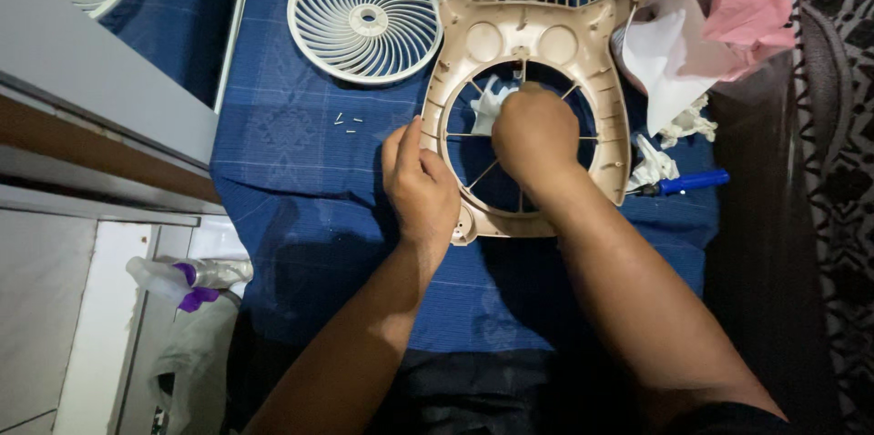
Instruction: The person wipes the inner frame of an owl-shaped fan with a tissue, then attaches the front grille and secures it with a screwdriver. The person also wipes the exterior of the fan and handles the power cord.
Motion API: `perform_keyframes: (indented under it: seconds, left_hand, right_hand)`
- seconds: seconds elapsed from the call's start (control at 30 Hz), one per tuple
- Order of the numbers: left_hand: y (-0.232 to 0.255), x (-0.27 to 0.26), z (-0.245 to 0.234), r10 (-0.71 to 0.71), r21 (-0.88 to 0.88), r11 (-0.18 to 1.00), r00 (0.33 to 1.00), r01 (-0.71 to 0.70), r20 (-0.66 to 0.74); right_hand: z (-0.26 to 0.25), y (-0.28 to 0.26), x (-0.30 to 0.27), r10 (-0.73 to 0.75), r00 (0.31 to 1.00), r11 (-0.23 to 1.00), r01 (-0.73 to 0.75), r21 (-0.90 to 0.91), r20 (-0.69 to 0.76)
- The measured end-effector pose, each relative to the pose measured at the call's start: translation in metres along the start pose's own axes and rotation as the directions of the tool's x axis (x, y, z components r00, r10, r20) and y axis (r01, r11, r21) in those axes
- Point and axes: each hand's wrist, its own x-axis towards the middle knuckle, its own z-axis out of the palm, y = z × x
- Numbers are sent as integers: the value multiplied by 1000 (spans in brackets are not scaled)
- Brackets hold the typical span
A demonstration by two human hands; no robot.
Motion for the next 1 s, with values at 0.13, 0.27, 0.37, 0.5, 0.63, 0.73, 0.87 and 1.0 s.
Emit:
perform_keyframes:
  seconds: [0.13,0.27,0.37,0.5,0.63,0.73,0.87,1.0]
  left_hand:
    - [-3,-3,-1,36,25,999,999,-37,27]
    - [-2,0,0,35,9,999,999,-35,3]
    - [-2,1,0,28,9,1000,1000,-28,-5]
    - [-1,-1,0,-9,-44,999,1000,9,0]
    - [-1,1,-1,3,-10,1000,1000,-3,19]
    - [-2,1,-1,6,11,1000,999,-6,33]
    - [-3,0,0,3,13,1000,1000,-4,29]
    - [-5,-1,2,21,7,1000,1000,-21,10]
  right_hand:
    - [13,2,11,-25,998,1000,25,-2,59]
    - [19,-3,31,-146,970,948,193,252,-195]
    - [11,2,30,151,974,716,10,698,-168]
    - [-32,39,12,52,980,674,106,731,-190]
    - [-61,51,-20,-356,934,831,332,447,-32]
    - [-55,37,-37,-501,863,856,482,186,69]
    - [-36,18,-40,-600,793,792,608,-54,106]
    - [-29,16,-40,-639,761,767,641,20,114]
